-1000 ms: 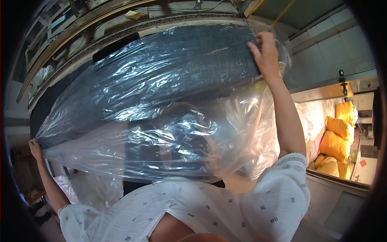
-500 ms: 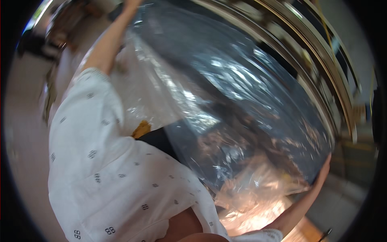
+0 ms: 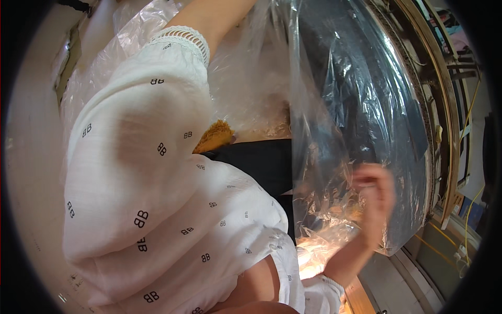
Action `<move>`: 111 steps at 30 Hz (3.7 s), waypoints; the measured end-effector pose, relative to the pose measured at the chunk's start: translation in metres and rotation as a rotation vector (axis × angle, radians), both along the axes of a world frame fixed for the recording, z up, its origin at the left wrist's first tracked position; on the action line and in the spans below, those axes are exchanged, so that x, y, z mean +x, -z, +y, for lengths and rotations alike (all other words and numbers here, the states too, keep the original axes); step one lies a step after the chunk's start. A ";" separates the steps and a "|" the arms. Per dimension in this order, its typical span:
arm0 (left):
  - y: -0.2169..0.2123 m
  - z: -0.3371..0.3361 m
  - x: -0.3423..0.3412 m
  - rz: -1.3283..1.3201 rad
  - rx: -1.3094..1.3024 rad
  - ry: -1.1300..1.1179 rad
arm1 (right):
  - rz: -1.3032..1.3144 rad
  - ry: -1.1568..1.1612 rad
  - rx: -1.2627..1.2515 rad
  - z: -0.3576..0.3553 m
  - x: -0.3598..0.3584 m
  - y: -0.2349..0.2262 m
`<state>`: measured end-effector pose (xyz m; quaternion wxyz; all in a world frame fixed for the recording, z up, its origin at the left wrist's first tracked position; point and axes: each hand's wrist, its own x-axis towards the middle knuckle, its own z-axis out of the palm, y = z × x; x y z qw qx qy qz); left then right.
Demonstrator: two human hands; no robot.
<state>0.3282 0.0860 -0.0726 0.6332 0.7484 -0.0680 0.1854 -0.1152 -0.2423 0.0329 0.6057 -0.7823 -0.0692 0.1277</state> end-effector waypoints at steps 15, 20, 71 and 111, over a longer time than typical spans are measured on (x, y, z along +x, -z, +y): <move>0.013 0.019 0.035 -0.265 0.161 -0.467 | -0.396 -0.143 -0.429 0.167 0.141 0.180; 0.002 -0.025 0.006 -0.167 -0.011 -0.246 | -0.205 -0.039 -0.689 0.154 0.171 0.202; 0.009 -0.061 -0.006 -0.178 0.674 -0.183 | 0.039 1.481 -2.398 -0.387 -0.295 -0.146; -0.055 0.296 0.012 0.071 0.880 -0.752 | -0.403 0.871 -0.682 -0.256 -0.088 0.068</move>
